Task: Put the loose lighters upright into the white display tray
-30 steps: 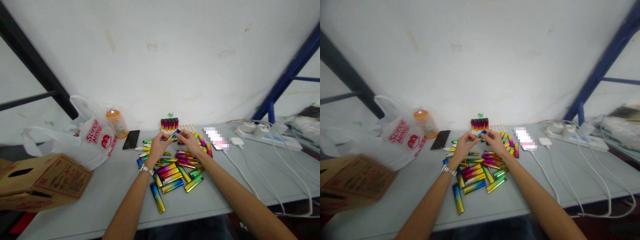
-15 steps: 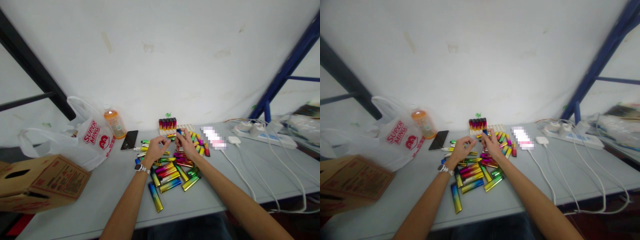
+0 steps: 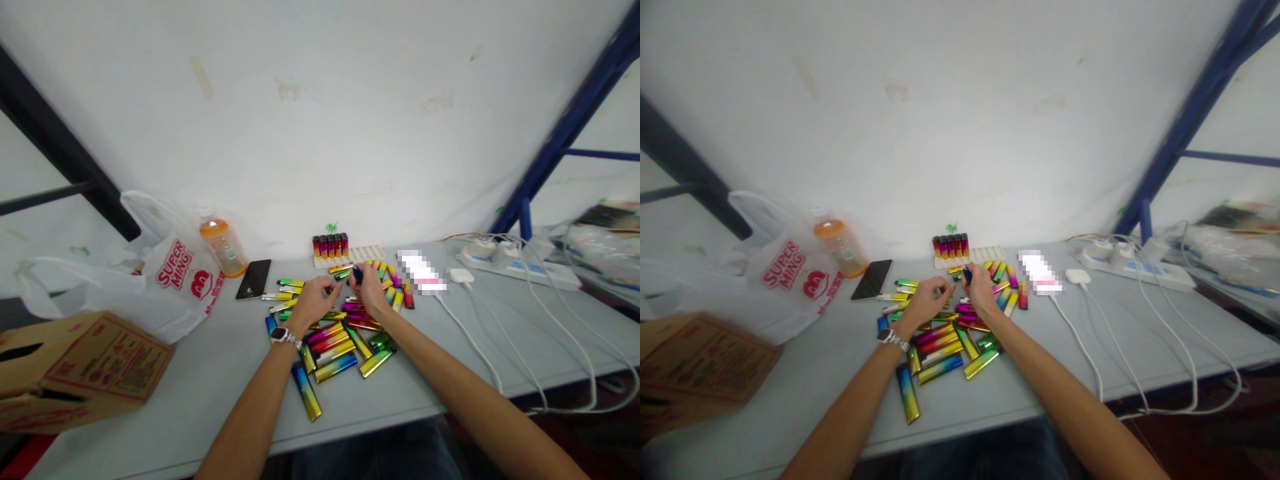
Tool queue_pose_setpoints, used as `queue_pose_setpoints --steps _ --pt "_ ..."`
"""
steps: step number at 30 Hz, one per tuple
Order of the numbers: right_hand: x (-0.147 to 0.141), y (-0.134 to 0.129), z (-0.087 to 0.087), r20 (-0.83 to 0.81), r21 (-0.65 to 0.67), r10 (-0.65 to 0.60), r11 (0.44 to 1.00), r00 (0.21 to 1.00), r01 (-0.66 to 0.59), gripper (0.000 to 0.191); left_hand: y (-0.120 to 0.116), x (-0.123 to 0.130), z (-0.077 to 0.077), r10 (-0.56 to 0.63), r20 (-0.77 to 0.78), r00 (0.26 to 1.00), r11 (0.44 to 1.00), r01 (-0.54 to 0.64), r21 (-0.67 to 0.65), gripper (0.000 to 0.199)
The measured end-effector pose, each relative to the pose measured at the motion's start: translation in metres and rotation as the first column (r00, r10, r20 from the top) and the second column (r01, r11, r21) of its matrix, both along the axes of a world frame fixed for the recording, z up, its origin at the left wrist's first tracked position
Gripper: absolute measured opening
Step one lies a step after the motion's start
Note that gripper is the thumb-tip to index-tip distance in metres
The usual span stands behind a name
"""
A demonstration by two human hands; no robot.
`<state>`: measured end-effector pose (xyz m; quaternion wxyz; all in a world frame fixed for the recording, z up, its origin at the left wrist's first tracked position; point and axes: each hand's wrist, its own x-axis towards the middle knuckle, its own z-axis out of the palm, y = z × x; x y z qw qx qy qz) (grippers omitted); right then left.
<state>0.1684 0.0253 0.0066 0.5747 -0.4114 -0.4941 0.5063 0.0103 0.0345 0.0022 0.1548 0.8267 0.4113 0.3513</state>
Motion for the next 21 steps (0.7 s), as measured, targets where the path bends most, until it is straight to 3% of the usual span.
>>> queue_pose_setpoints --steps 3,9,16,21 --pt "-0.003 -0.002 -0.001 -0.101 -0.07 -0.011 0.998 0.995 0.004 0.051 0.001 0.001 -0.001 0.008 -0.026 1.0 1.0 -0.008 0.012 0.034" --pt "-0.005 -0.003 -0.004 -0.198 -0.085 0.117 0.987 0.973 -0.136 0.06 0.001 0.001 0.0 0.01 -0.06 0.998 1.0 -0.009 0.016 0.028" --pt "-0.004 -0.001 -0.001 -0.131 -0.084 0.034 0.995 0.991 -0.046 0.054 -0.003 -0.009 0.015 0.025 -0.192 0.981 1.0 -0.024 0.007 0.005" --pt "-0.002 0.0 -0.002 0.012 -0.026 -0.091 0.995 0.996 0.092 0.047 -0.004 -0.024 0.018 0.041 -0.314 0.949 0.989 -0.084 -0.125 0.017"
